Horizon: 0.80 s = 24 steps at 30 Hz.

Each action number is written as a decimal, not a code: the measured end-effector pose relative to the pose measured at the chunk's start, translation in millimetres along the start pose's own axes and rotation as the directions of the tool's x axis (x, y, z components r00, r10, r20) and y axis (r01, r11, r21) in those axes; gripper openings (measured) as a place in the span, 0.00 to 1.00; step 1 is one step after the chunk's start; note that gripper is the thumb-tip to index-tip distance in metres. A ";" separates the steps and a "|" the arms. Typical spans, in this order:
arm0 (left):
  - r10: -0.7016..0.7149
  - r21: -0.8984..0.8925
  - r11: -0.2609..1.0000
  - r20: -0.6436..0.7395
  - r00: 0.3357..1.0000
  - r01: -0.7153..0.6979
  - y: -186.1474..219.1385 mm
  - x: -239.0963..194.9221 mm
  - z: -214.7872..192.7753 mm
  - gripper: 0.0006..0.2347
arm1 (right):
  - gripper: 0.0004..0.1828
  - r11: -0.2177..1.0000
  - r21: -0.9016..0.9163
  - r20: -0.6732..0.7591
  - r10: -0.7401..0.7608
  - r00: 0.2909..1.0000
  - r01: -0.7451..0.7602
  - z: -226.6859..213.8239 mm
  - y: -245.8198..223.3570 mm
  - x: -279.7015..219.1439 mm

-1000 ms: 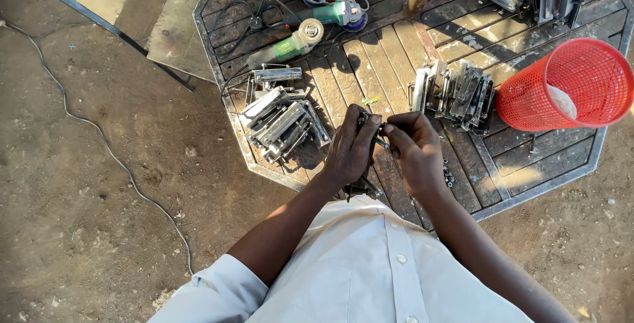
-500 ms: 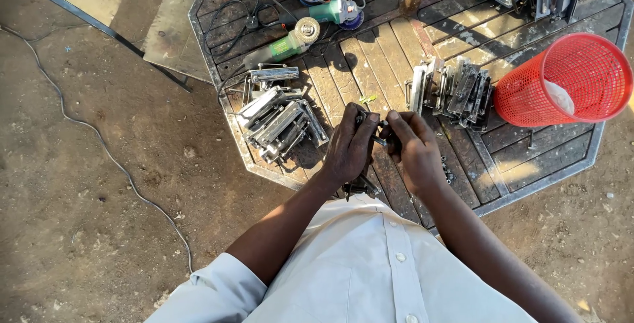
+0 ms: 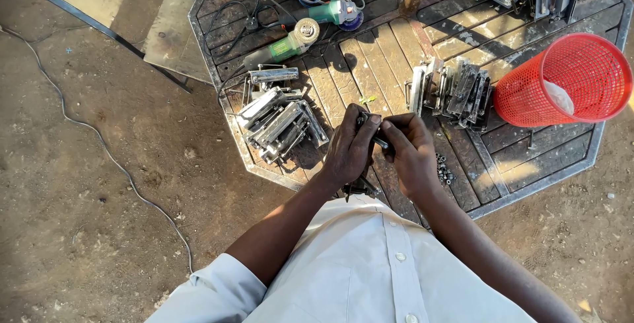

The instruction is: Assembling or inspecting small metal brackets and components on a workbench in a fabrication environment.

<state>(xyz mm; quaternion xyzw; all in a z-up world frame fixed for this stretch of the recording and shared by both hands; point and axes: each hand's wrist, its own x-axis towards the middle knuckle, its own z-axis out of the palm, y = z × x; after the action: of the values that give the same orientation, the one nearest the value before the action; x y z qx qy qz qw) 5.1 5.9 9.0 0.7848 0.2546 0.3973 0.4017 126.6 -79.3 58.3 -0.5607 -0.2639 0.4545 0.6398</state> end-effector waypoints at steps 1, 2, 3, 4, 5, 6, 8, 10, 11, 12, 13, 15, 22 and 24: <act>-0.001 0.001 1.000 -0.001 1.000 0.001 -0.7 -2.3 2.8 0.13 | 0.04 1.000 0.001 0.002 0.001 1.000 -0.001 -2.2 0.6 1.3; -0.172 -0.185 0.969 -0.026 0.985 0.164 -1.5 -4.7 5.5 0.13 | 0.05 0.992 -0.097 0.029 -0.076 0.997 0.079 -4.4 1.2 2.5; -0.339 -0.371 0.876 -0.020 0.941 0.308 -1.6 -7.3 9.9 0.13 | 0.08 0.968 -0.196 0.063 -0.150 0.987 0.159 -8.0 1.0 3.0; -0.341 -0.374 0.874 -0.020 0.940 0.309 0.3 -7.7 12.7 0.13 | 0.08 0.967 -0.199 0.063 -0.148 0.987 0.158 -6.0 -0.8 1.8; -0.343 -0.363 0.878 -0.025 0.939 0.311 1.2 -7.2 13.6 0.14 | 0.08 0.987 -0.147 0.025 -0.062 0.998 0.065 -2.4 -2.1 2.3; -0.345 -0.352 0.882 -0.030 0.938 0.314 2.2 -6.7 14.3 0.14 | 0.10 0.995 -0.091 -0.008 0.027 1.000 -0.028 1.3 -3.5 2.7; -0.348 -0.331 0.889 -0.037 0.937 0.317 5.6 -5.6 10.9 0.15 | 0.09 0.994 -0.005 -0.016 0.112 0.994 -0.112 3.1 -9.1 -1.4; -0.351 -0.321 0.891 -0.034 0.936 0.322 13.1 -5.9 5.8 0.16 | 0.13 0.978 0.075 -0.032 0.198 0.980 -0.195 -2.6 -7.8 -3.6; -0.137 -0.114 0.985 -0.067 0.988 0.129 17.7 -6.5 -2.8 0.13 | 0.11 0.988 0.035 -0.025 0.152 0.988 -0.152 -4.7 -2.8 -2.1; 0.084 0.100 0.992 -0.052 0.995 -0.079 22.2 -7.2 -11.6 0.13 | 0.10 0.994 -0.006 -0.016 0.107 0.994 -0.107 -6.6 2.3 -0.6; 0.082 0.102 0.992 -0.055 0.995 -0.076 27.2 -4.6 -11.2 0.13 | 0.10 0.994 -0.007 -0.012 0.109 0.994 -0.109 -7.0 2.9 1.7; -0.096 -0.007 0.995 -0.065 0.993 0.096 36.7 1.2 -12.4 0.11 | 0.07 0.992 -0.110 0.068 -0.051 0.996 0.058 -5.9 4.3 7.7; -0.599 -0.281 0.782 -0.094 0.795 0.556 46.6 8.3 10.1 0.11 | 0.07 0.970 0.036 -0.123 0.243 0.962 -0.240 -18.5 14.4 16.7; -0.609 -0.157 0.783 0.005 0.793 0.602 33.0 3.2 21.2 0.15 | 0.05 0.976 -0.141 -0.126 0.150 0.981 -0.167 -27.2 12.6 20.7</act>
<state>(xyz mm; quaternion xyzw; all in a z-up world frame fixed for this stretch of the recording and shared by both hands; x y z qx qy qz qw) 27.0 -19.0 30.2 0.6196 0.4715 0.2833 0.5599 155.4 -74.7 36.3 -0.6517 -0.2148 0.4500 0.5715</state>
